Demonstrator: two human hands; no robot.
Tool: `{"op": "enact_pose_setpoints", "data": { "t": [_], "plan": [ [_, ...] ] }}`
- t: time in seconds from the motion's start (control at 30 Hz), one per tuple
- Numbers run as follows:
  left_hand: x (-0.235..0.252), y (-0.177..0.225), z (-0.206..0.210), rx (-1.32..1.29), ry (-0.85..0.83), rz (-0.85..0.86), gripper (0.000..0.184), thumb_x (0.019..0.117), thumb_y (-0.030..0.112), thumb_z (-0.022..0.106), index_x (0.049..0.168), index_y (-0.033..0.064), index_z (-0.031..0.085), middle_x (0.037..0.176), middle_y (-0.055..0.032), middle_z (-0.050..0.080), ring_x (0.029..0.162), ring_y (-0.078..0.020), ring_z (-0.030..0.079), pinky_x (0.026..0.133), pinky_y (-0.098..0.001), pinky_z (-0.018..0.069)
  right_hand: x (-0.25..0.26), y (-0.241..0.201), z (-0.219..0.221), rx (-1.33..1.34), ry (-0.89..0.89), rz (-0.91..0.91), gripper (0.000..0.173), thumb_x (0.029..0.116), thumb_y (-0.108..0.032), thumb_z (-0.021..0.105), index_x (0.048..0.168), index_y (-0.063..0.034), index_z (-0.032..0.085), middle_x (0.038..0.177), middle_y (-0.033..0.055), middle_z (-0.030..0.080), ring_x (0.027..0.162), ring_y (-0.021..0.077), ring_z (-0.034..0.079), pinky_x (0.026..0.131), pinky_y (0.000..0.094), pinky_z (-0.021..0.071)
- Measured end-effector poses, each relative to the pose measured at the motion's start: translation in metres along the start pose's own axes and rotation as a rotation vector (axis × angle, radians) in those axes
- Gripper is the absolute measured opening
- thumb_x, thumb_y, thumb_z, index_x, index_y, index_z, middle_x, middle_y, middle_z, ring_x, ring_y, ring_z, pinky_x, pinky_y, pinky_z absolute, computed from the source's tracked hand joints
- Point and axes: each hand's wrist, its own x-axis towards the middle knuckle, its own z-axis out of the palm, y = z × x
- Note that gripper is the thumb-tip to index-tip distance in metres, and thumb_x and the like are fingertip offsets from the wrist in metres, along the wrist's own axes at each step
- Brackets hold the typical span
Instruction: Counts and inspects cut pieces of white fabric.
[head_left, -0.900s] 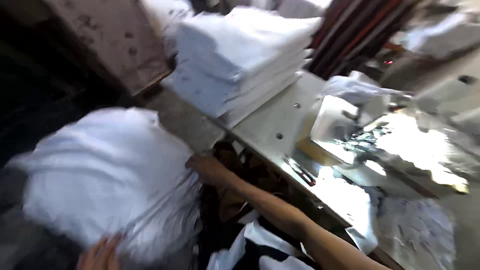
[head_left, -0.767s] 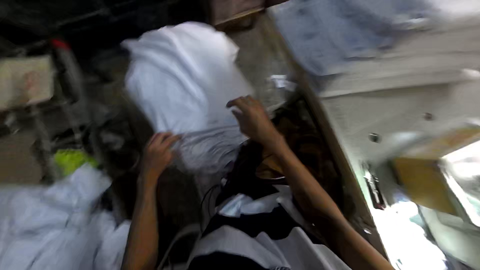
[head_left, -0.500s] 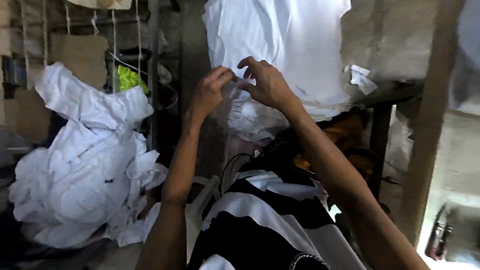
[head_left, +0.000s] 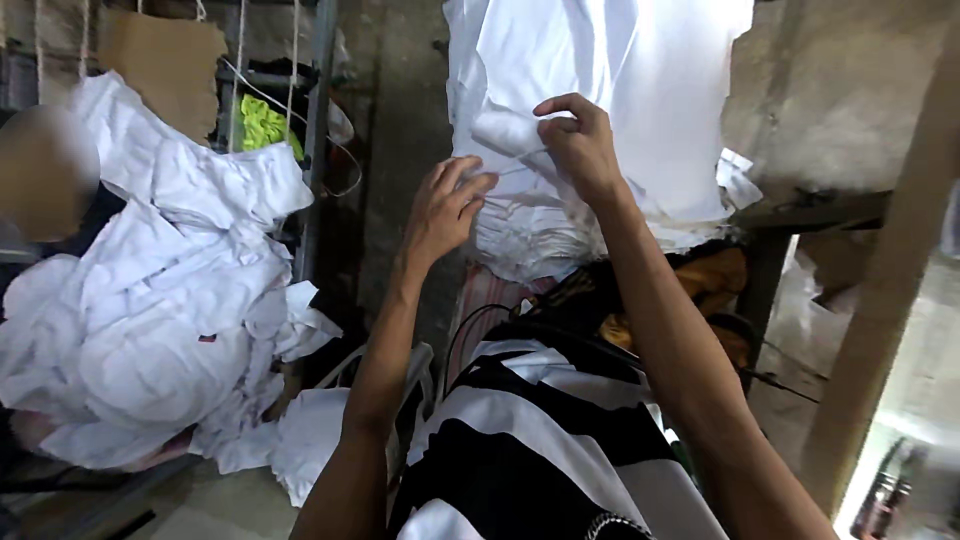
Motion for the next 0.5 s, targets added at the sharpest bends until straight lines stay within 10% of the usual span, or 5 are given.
{"op": "enact_pose_setpoints", "data": {
  "t": [0.13, 0.37, 0.5],
  "plan": [
    [0.008, 0.0, -0.007, -0.031, -0.174, -0.135, 0.068, 0.0914, 0.038, 0.075, 0.153, 0.0263, 0.049, 0.171, -0.0106, 0.016, 0.155, -0.0374, 0.019, 0.122, -0.0548, 0.0278, -0.005, 0.0, 0.001, -0.007, -0.045, -0.054, 0.033, 0.0958, -0.004, 0.065, 0.129, -0.0026, 0.06, 0.091, 0.0058, 0.074, 0.069, 0.0086, 0.066, 0.066, 0.0263, 0.0563],
    [0.012, 0.012, -0.021, -0.123, -0.033, 0.092, 0.037, 0.0983, 0.022, 0.065, 0.135, 0.0137, 0.068, 0.132, -0.0107, 0.066, 0.134, -0.0287, 0.053, 0.118, -0.0503, 0.0346, -0.007, -0.004, -0.008, 0.049, -0.176, -0.055, 0.053, 0.083, 0.011, 0.056, 0.134, -0.0036, 0.056, 0.107, 0.0076, 0.073, 0.083, 0.0119, 0.068, 0.072, 0.0288, 0.0573],
    [-0.004, 0.061, -0.024, -0.329, -0.118, 0.387, 0.023, 0.0902, 0.007, 0.062, 0.103, 0.0124, 0.08, 0.105, -0.0041, 0.076, 0.108, -0.0202, 0.069, 0.106, -0.0442, 0.0491, -0.007, -0.007, -0.012, 0.046, -0.197, -0.036, 0.054, 0.0817, 0.011, 0.051, 0.133, -0.0041, 0.059, 0.109, 0.0074, 0.073, 0.086, 0.0121, 0.068, 0.074, 0.0298, 0.057]
  ]
}}
